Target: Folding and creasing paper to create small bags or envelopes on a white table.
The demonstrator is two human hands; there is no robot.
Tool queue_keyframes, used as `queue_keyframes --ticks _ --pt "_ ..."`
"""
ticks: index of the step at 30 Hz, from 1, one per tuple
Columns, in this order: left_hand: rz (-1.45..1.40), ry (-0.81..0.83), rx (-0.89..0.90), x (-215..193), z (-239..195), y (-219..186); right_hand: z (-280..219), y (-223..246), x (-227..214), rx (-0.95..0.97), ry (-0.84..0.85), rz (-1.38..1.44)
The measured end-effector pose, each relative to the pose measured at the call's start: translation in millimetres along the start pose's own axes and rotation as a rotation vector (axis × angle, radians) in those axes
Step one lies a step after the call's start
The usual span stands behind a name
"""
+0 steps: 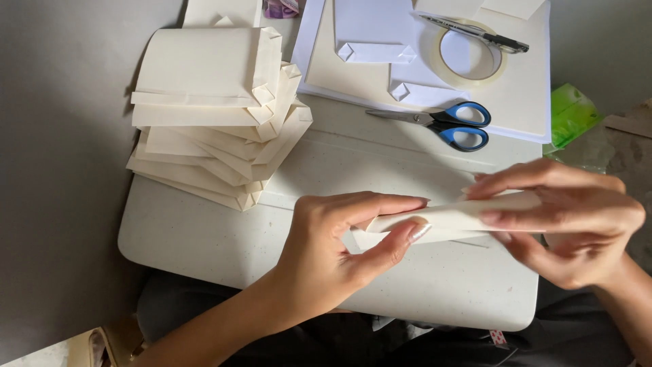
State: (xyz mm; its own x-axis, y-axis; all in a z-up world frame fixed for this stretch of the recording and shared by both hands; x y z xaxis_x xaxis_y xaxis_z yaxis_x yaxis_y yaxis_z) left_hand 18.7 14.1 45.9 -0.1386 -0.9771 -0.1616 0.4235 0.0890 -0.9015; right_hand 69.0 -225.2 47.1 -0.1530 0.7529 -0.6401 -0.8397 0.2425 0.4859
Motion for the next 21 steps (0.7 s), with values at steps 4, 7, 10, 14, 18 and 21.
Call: queue_keyframes --ticks 4,7,10,14,18,21 --pt "0.029 -0.033 0.112 4 -6 4 1 9 5 0.109 -0.057 0.005" --pt "0.037 -0.064 0.188 5 -7 3 5 22 8 0.246 -0.045 -0.042" --pt "-0.037 -0.044 0.171 2 -6 0 0 22 6 0.467 -0.033 0.009" --pt "-0.131 -0.025 0.06 0 -5 -3 -8 16 5 0.586 -0.086 0.168" --pt "-0.213 -0.086 -0.082 -6 -6 -8 -18 9 2 0.592 -0.147 0.264" --pt "-0.228 -0.056 -0.102 -6 -6 -7 -15 13 4 0.639 -0.184 0.309"
Point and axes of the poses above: each hand's wrist, its own z-axis towards the middle knuckle, its own x-axis out of the palm, y = z × x, the point moved 1 cm from there along z, towards the middle knuckle, and after that the axes turned 3 degrees about -z, right-handed, at the moved point
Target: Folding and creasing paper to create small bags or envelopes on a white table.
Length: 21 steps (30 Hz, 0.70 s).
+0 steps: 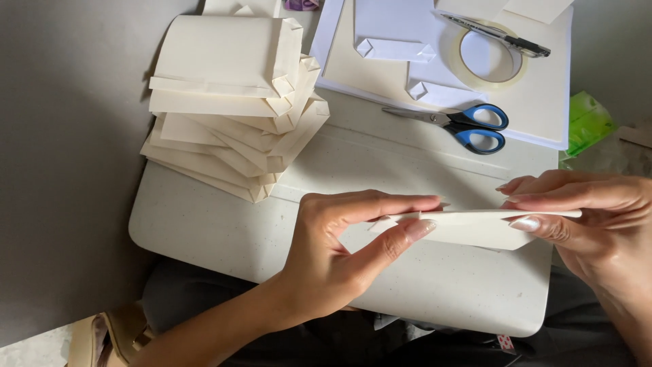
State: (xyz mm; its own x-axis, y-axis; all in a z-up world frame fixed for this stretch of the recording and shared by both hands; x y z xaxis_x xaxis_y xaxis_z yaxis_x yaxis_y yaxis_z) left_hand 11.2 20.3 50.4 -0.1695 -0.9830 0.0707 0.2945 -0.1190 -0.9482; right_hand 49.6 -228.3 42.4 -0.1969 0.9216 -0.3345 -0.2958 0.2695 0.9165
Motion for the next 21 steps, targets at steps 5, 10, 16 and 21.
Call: queue_keyframes --ticks 5,10,16,21 --pt "0.047 0.008 0.069 -3 0 7 3 1 1 0.11 0.001 -0.006" --pt "0.101 0.014 0.205 4 -1 22 15 26 21 0.024 0.098 -0.194" --pt "0.08 0.068 0.127 3 5 25 19 24 16 -0.2 0.143 -0.323" --pt "-0.092 -0.006 -0.126 2 11 29 26 15 0 0.003 0.138 -0.366"
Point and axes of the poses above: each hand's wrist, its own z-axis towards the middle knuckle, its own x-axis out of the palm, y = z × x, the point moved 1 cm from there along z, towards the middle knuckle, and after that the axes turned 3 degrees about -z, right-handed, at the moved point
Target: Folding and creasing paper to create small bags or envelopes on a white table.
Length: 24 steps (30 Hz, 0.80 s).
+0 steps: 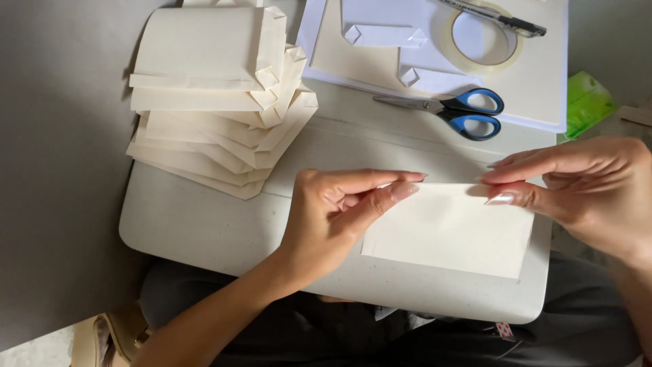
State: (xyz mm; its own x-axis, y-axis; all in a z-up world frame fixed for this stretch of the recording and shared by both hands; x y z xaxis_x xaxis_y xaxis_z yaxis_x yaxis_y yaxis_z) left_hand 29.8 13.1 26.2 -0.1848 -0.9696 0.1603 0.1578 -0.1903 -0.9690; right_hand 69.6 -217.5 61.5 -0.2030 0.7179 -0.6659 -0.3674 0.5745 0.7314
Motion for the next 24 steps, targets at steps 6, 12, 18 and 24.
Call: queue_keyframes --ticks 6,12,18,24 --pt "-0.058 0.099 -0.044 -11 6 2 5 -42 -8 0.072 0.007 0.173" --pt "-0.128 0.027 -0.047 -14 3 -2 -12 -6 5 -0.353 -0.157 -0.25" --pt "-0.494 0.053 -0.432 -19 13 8 -11 -7 7 -1.229 -0.143 -0.799" --pt "0.601 0.176 -0.057 -17 -2 -12 -30 -18 4 -0.374 -0.173 -0.35"
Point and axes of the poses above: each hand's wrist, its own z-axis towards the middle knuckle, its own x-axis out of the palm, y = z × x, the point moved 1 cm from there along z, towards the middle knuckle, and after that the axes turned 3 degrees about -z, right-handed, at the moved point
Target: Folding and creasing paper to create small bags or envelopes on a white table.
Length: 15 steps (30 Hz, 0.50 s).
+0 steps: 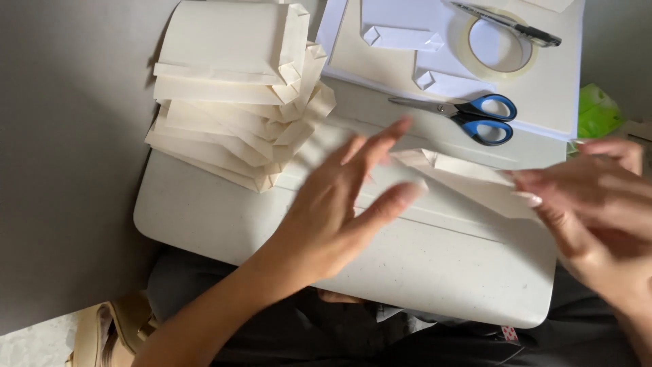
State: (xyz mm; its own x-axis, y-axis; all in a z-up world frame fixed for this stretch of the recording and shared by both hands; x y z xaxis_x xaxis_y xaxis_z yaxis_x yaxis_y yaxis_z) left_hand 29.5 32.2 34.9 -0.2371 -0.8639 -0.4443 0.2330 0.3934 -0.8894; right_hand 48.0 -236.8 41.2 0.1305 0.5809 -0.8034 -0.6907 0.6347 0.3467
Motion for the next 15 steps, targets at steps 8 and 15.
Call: queue_keyframes --ticks 8,15 --pt "-0.163 -0.356 0.495 12 -4 -7 20 21 -1 0.329 0.069 0.406" --pt "-0.317 -0.246 0.591 17 -3 -9 12 14 3 0.572 0.022 0.533"
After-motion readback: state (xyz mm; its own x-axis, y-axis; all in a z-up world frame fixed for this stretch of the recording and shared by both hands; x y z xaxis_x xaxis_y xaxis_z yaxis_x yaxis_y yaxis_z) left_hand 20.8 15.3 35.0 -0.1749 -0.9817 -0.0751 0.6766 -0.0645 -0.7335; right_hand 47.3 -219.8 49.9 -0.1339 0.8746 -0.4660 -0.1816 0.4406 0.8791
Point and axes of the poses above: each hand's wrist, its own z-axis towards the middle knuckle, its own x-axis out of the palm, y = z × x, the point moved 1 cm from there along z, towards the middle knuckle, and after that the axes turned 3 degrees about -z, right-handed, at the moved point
